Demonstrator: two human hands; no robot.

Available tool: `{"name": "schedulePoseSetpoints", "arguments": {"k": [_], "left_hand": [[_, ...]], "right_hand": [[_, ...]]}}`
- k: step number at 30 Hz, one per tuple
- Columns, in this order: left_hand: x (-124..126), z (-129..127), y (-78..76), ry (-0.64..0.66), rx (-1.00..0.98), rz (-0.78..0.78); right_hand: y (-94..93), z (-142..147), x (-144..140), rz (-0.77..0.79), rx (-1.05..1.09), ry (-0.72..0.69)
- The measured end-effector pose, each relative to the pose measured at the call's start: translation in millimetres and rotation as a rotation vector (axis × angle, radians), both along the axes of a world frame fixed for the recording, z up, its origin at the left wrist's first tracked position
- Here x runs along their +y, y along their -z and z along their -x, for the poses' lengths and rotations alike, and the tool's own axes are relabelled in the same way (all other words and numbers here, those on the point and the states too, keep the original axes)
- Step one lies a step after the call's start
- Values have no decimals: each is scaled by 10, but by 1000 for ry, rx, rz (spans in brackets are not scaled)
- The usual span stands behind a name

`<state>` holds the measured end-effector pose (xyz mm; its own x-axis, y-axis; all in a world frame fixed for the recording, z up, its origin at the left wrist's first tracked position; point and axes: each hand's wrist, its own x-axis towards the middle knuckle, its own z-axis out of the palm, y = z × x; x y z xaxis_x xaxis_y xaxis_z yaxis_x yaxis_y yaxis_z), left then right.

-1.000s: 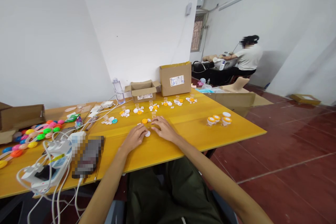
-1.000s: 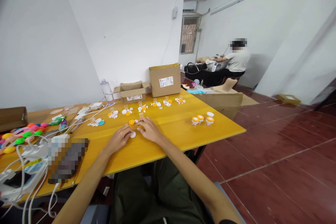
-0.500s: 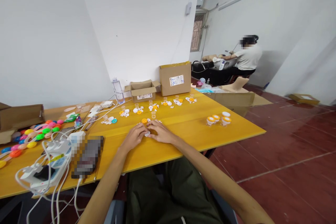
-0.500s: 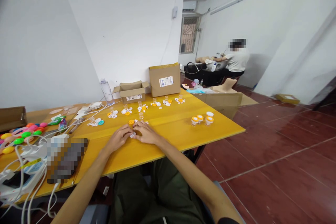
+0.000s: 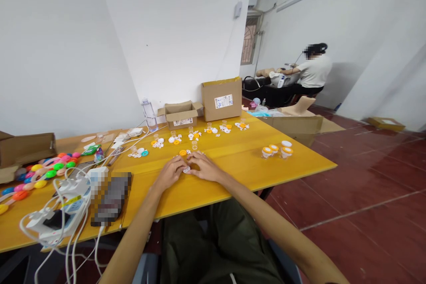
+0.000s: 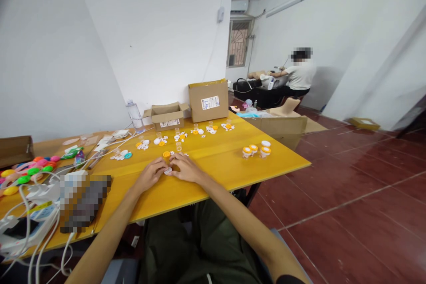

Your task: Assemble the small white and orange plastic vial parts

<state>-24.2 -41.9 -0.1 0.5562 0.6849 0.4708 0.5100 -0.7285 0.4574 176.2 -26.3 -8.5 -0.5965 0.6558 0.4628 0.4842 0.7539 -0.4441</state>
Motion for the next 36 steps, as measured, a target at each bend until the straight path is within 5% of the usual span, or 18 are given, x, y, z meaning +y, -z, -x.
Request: {"name": "schedulePoseSetpoints", "arguments": {"k": [36], "left_hand": [[0, -6, -21, -39, -39, 103]], "right_hand": [[-30, 0, -43, 6, 21, 2]]}}
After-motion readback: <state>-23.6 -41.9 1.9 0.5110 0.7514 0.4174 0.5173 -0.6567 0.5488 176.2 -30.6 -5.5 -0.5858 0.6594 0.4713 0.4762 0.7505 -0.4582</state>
